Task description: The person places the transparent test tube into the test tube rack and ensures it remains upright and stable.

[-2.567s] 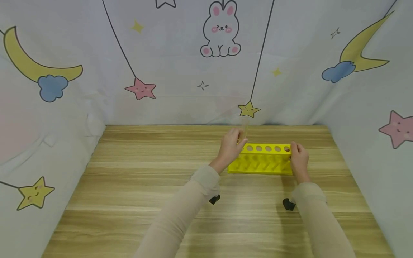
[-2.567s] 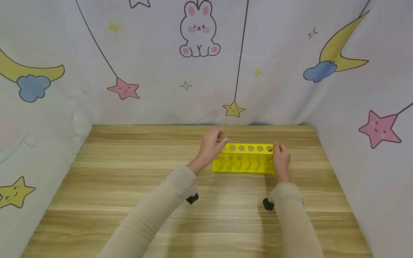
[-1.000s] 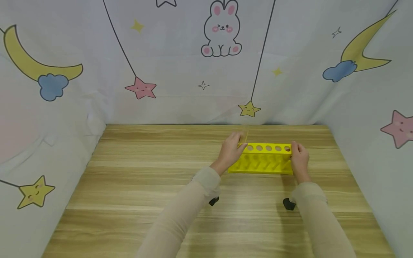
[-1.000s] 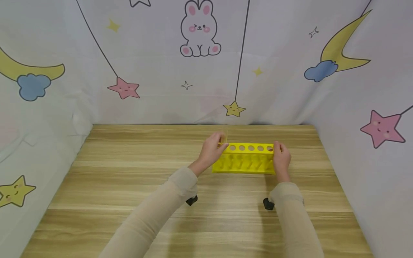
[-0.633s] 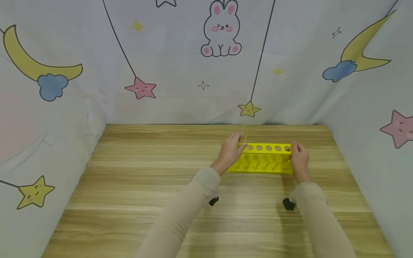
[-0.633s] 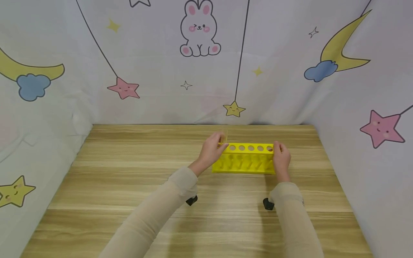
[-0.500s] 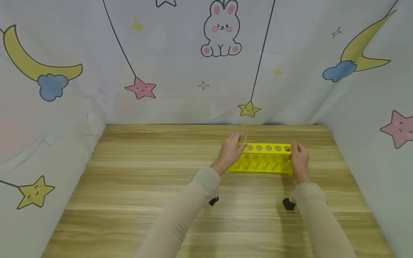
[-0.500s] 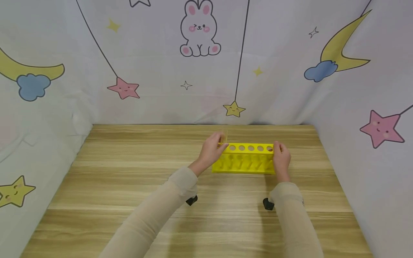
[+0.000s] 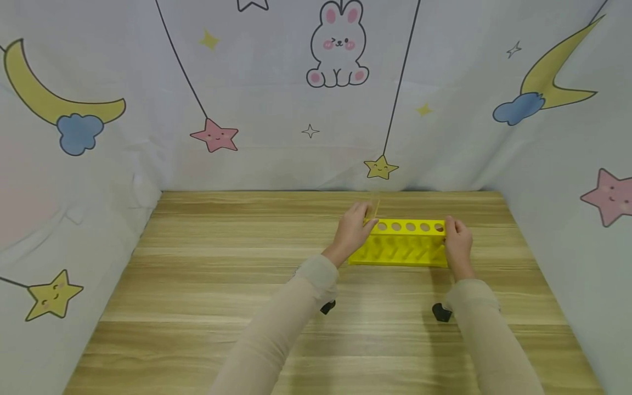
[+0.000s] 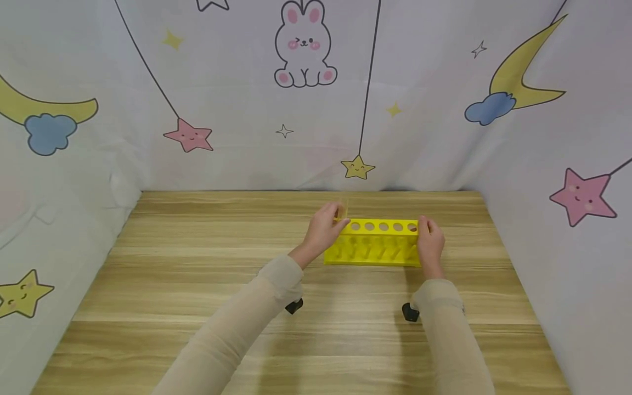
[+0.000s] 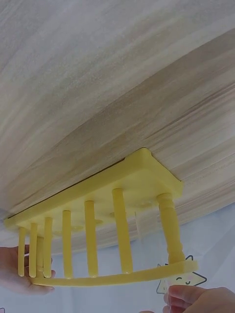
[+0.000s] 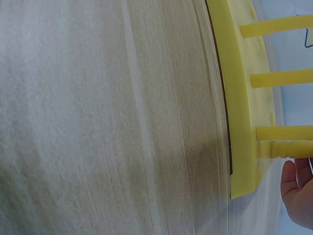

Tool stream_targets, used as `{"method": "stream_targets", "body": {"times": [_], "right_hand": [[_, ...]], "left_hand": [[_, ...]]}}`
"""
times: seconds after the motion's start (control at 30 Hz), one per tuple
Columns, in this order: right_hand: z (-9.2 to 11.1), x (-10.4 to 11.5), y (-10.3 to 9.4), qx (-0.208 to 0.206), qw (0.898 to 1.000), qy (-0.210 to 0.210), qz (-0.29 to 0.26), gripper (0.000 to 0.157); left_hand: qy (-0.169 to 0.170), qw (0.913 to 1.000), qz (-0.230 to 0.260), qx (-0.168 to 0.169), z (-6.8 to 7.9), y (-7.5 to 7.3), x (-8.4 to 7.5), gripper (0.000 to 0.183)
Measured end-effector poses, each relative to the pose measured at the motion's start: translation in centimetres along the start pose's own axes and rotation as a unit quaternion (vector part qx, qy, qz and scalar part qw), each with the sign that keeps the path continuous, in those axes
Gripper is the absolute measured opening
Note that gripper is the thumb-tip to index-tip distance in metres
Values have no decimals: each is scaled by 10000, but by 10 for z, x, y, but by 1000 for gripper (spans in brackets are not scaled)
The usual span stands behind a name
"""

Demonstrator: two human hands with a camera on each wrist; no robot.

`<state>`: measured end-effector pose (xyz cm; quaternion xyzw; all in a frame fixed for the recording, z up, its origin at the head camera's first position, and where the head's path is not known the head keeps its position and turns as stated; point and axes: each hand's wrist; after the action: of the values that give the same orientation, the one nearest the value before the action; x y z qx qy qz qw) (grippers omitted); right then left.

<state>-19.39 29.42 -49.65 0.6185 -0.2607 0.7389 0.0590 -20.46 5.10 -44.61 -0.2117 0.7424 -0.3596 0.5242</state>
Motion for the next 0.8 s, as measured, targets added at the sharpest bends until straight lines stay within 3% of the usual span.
{"method": "stream_targets", "body": {"times": [0.57,0.8], "right_hand": [[0,-1,1,-17,9999,-100,-41,38],[1,3,1,35,9999,15,-112,34]], "left_hand": [[-174,9998,53,-8,0,0,4,37],[-68,9998,152,-54,0,-4,6,44]]}}
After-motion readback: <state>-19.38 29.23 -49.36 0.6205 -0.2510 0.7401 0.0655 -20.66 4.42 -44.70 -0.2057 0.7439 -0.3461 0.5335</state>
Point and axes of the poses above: each hand's wrist, its own z-axis away from the middle knuckle, its own y-axis out of the palm, x = y × z, and after that the axes turned 2 degrees about x, right-handed
